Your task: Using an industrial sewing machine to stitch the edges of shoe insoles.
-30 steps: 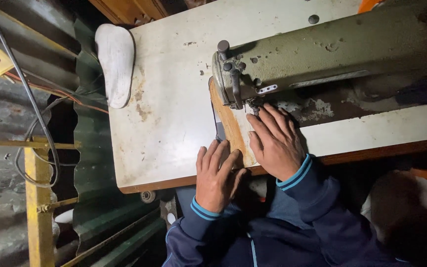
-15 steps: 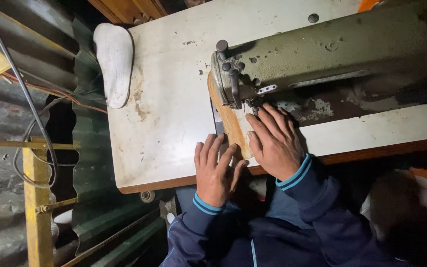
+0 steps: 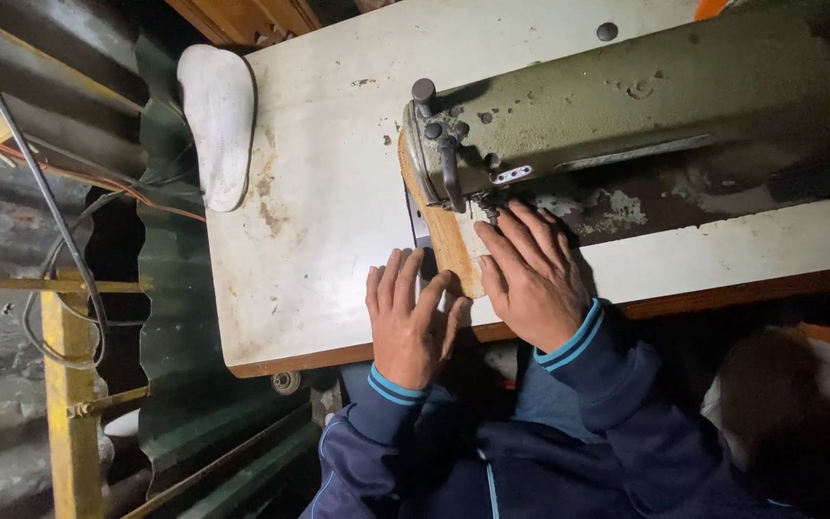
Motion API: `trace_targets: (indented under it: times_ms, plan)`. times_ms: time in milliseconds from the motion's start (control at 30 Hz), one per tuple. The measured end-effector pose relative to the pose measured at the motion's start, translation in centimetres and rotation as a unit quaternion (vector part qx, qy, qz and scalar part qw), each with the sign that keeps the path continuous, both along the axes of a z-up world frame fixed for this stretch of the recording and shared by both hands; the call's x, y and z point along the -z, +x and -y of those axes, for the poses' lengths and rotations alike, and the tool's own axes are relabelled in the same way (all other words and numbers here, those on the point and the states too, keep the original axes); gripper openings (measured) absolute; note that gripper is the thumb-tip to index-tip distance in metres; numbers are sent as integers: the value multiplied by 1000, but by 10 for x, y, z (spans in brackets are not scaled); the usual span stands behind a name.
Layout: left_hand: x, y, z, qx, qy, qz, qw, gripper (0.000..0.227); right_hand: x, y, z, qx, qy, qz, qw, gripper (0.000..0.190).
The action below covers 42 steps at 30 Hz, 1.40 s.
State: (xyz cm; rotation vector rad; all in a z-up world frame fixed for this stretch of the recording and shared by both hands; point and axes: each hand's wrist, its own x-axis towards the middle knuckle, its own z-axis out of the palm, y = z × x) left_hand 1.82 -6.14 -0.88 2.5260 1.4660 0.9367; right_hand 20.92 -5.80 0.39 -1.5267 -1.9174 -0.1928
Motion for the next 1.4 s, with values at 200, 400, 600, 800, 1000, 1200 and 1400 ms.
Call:
trace_targets:
  times_ms: [200,400,600,800,1000,1200,1400]
  plan:
    - [1,3,-5,-8,6,-13,1000,38,-6,-1,2,-1,-27,-18,999,32]
    - [0,9,-7,-20,12,-15,1000,41,-6,-1,1,1,-19,-4,1000,31]
    - [4,18,-16,-51,22,-18,998,45,-3,1,0,-13,-11,-5,1000,30]
    - [5,17,-21,-64,19,-27,997,45,0,1,-1,-11,-4,-11,1000,30]
    - [5,13,-27,-65,7,-38,997,46,-1,1,-2,-13,-5,-18,1000,31]
    - [4,9,-34,-58,-20,-34,998,49,2,1,0,-13,-4,-12,1000,32]
    - [-5,0,-50,-8,-65,-32,997,57,-2,2,-1,-11,-13,-4,1000,33]
